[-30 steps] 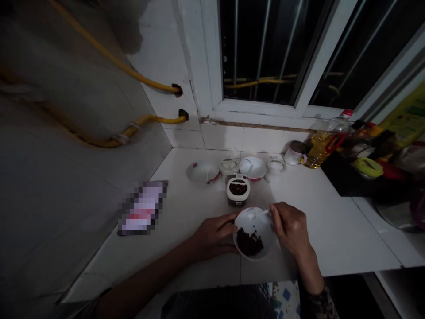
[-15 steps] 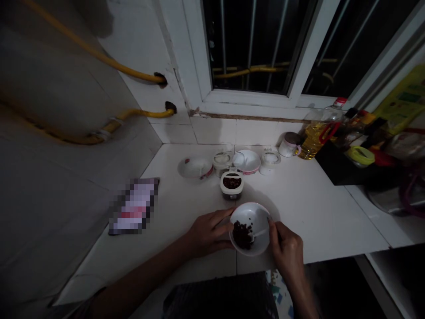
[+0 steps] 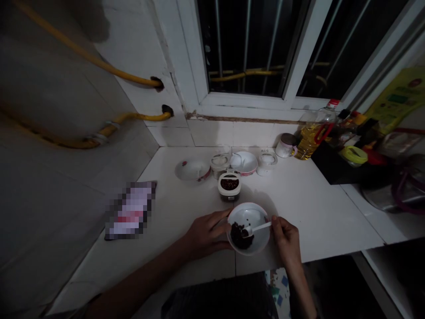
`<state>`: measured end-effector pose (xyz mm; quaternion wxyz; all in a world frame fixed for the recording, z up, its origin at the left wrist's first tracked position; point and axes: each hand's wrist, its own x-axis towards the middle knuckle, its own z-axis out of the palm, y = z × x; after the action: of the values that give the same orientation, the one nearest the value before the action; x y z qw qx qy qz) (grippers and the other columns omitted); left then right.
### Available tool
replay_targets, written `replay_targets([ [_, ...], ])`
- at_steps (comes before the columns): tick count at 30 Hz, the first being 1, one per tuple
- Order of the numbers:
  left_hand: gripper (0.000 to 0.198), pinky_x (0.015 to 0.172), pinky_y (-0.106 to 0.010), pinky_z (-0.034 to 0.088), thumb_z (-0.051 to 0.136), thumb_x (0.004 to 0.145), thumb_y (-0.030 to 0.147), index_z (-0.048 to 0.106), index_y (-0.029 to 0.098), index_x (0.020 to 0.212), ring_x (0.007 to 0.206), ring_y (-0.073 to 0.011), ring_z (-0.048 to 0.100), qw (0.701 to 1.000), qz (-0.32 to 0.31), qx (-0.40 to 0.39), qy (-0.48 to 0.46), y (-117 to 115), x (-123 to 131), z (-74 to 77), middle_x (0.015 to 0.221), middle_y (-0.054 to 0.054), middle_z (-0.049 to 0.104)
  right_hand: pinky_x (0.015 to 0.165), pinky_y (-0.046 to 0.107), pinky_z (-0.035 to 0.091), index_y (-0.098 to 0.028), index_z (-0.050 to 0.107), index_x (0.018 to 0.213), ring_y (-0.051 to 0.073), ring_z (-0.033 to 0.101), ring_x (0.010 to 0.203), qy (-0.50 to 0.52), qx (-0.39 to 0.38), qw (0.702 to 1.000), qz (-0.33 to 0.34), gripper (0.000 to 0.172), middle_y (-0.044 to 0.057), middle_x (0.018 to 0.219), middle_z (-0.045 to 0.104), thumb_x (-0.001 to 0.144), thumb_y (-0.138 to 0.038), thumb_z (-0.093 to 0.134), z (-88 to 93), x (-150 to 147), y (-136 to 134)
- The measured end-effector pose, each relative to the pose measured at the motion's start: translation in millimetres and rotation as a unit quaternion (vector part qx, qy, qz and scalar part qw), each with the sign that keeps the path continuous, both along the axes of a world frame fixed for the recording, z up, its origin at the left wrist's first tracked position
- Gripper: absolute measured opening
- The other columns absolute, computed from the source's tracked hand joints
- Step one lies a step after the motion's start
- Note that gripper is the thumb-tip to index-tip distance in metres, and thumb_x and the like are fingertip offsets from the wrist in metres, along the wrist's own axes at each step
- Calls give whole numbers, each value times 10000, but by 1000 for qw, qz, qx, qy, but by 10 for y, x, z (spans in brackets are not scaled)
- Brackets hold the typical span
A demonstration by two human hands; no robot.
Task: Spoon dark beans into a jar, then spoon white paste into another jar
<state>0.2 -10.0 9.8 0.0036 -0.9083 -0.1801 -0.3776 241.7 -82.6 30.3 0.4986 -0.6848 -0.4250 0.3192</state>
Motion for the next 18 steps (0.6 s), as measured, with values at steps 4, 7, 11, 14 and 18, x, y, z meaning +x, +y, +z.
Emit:
replay_targets([
  [4, 436, 842, -335, 576, 571, 880, 565, 605, 147, 1002, 1062, -242, 654, 1000, 2, -5, -4, 3, 9, -8, 1216, -191, 627, 393, 210, 254, -185, 487, 547, 88, 321, 467, 38, 6, 999, -7, 522, -36, 493, 386, 761, -646, 605, -69, 38, 35],
  [7, 440, 842, -331, 575, 569, 878, 571, 610, 150, 999, 1057, -240, 657, 1000, 3, -3, -5, 3, 14, 11, 1205, -185, 634, 370, 215, 220, -187, 479, 537, 76, 277, 428, 50, 10, 999, -5, 522, -54, 461, 349, 758, -639, 616, -21, 33, 83],
  [11, 446, 825, -331, 581, 551, 884, 581, 605, 158, 1012, 1049, -239, 661, 1000, 5, -2, -8, 1, 12, 24, 1195, -180, 640, 355, 226, 197, -194, 466, 495, 67, 247, 382, 46, 24, 999, -14, 556, -66, 414, 327, 708, -681, 630, 168, -6, 247],
  [14, 448, 811, -335, 584, 526, 899, 578, 599, 152, 1016, 1029, -239, 667, 1000, 2, -4, -16, 1, 7, 5, 1183, -184, 643, 350, 229, 184, -195, 492, 521, 68, 247, 362, 46, 38, 998, -24, 559, -71, 406, 335, 665, -717, 630, 349, -40, 476],
  [18, 456, 792, -344, 586, 533, 893, 583, 593, 153, 1032, 1018, -244, 667, 1000, 4, -4, -12, 10, 1, -27, 1173, -186, 643, 381, 239, 239, -186, 532, 550, 81, 303, 377, -56, 111, 992, -27, 543, -50, 435, 401, 743, -693, 562, 567, -104, 815],
])
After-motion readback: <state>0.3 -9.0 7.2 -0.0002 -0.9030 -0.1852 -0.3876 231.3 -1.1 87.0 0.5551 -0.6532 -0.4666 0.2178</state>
